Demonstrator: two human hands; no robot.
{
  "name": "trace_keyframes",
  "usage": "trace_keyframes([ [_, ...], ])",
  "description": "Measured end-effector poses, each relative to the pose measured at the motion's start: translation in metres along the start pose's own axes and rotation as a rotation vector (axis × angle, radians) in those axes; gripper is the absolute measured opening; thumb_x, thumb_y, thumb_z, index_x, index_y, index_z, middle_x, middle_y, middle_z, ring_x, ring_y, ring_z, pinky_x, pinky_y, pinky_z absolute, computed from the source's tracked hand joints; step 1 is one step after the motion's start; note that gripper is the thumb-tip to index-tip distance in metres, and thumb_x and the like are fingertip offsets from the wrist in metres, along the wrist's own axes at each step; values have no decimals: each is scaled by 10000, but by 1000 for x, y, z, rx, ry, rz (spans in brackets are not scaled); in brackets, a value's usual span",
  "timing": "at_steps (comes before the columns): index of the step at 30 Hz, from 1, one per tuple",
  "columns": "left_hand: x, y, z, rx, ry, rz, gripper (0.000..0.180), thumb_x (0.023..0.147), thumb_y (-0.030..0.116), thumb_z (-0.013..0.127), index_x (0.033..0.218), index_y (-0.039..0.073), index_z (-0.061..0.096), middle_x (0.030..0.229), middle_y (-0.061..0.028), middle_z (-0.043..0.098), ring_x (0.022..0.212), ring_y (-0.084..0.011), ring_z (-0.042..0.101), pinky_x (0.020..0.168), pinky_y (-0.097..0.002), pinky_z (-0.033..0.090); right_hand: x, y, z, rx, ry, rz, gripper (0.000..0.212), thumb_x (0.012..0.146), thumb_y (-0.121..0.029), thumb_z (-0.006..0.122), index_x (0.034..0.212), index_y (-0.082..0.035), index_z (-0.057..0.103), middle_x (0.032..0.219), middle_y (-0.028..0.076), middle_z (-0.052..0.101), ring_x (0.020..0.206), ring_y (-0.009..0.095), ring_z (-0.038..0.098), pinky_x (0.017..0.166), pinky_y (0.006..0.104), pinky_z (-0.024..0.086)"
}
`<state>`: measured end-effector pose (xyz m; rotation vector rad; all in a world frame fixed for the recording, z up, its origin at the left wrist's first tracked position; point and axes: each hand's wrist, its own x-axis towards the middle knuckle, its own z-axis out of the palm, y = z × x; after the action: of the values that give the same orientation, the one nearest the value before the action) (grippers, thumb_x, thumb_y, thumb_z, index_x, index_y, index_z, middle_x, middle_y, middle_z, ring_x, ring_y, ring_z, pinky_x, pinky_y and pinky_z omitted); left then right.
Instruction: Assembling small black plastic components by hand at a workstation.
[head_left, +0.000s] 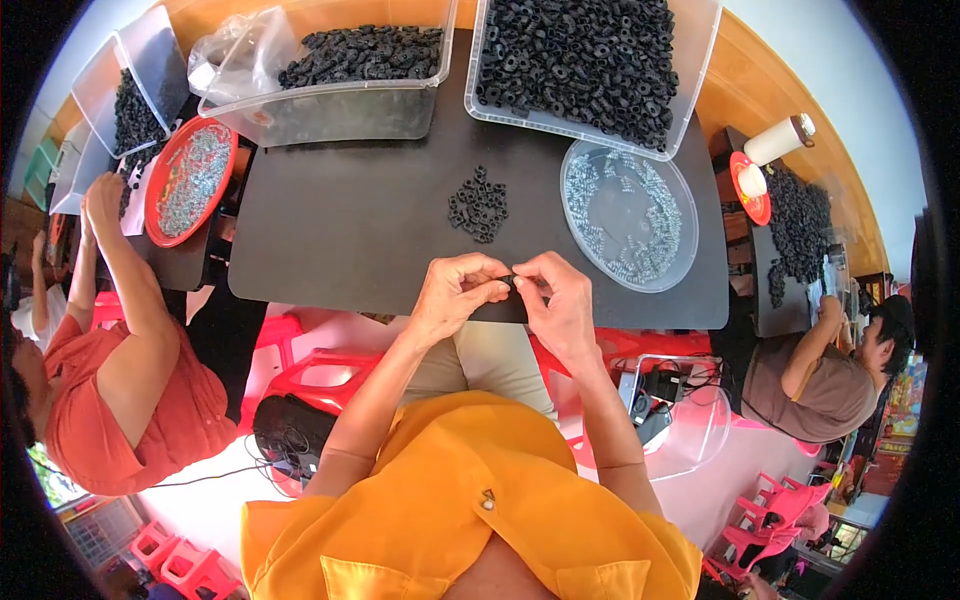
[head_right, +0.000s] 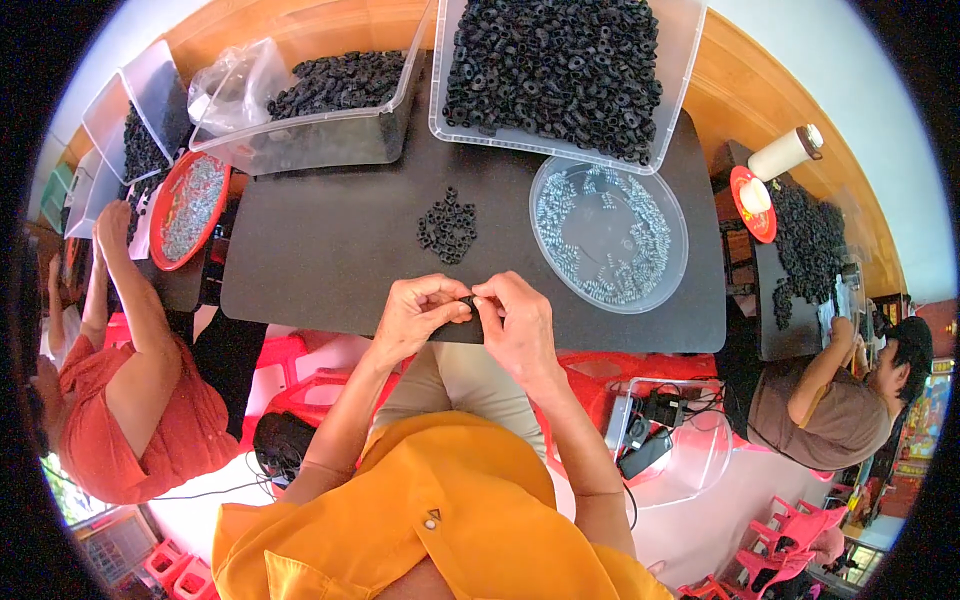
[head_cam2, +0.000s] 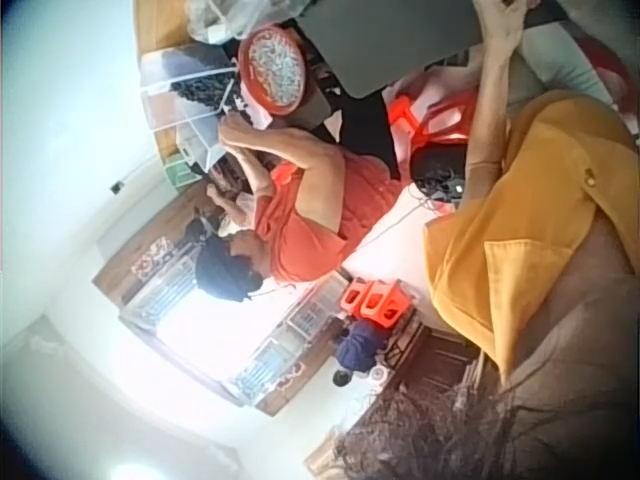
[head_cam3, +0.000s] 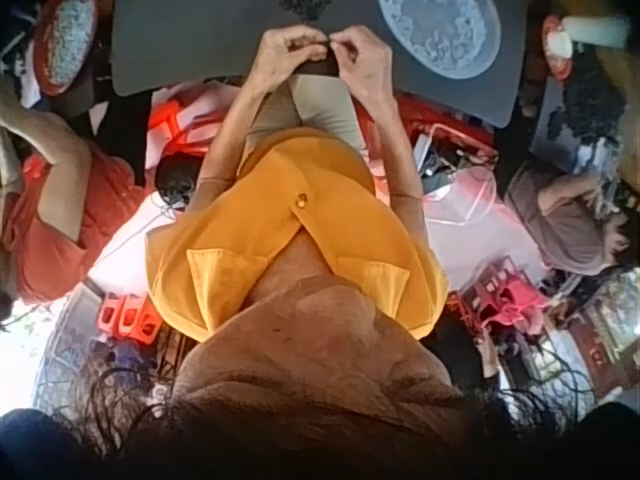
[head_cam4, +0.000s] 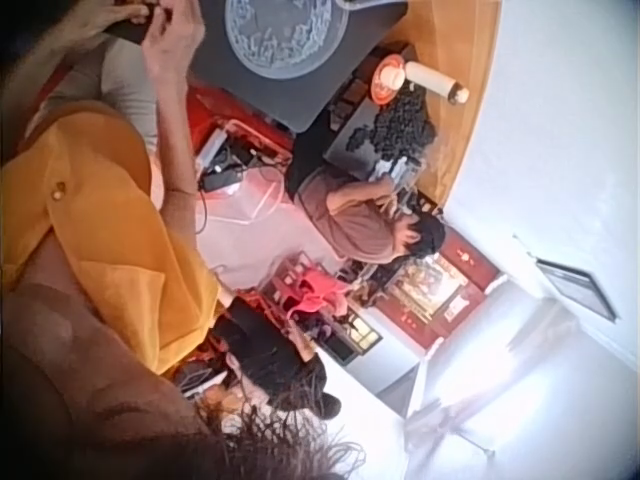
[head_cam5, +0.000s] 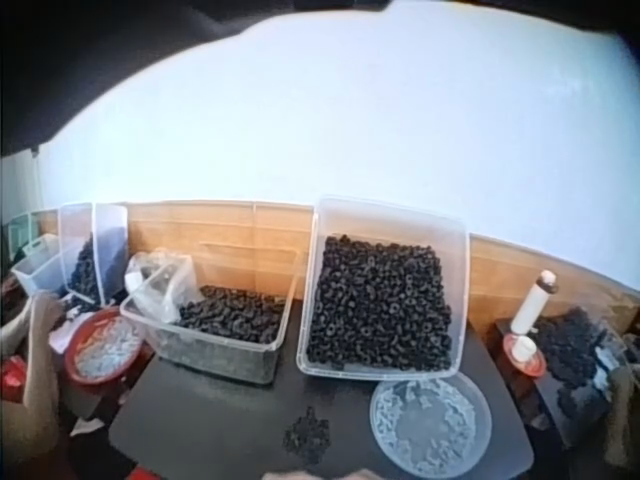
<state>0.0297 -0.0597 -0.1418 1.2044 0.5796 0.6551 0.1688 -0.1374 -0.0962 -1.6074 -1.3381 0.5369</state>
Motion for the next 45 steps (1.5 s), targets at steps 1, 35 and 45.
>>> trace_keyframes([
  [1, 0, 1, 1, 45, 9, 18, 110, 808, -36, 628, 916, -56, 623, 795, -60, 651, 721, -113, 645, 672, -240, 539, 0, 2, 1, -62, 9, -52, 90, 762, 55, 596, 837, 11, 572, 768, 142, 577, 660, 272, 611, 568, 326, 499],
  [35, -2, 5, 17, 345, 118, 70, 91, 784, -24, 647, 872, -44, 639, 740, -28, 630, 617, -59, 570, 540, -205, 469, 2, 5, -5, -274, -71, -202, 114, 730, 61, 551, 802, 4, 484, 735, 161, 522, 702, 363, 548, 603, 445, 442],
  [45, 6, -1, 16, 322, 196, 28, 72, 800, -8, 636, 869, -27, 639, 746, 14, 612, 625, -30, 534, 550, -182, 435, -8, 5, 15, -322, 109, -300, 351, 682, 57, 636, 1009, 31, 513, 934, 157, 501, 859, 333, 527, 712, 394, 471],
])
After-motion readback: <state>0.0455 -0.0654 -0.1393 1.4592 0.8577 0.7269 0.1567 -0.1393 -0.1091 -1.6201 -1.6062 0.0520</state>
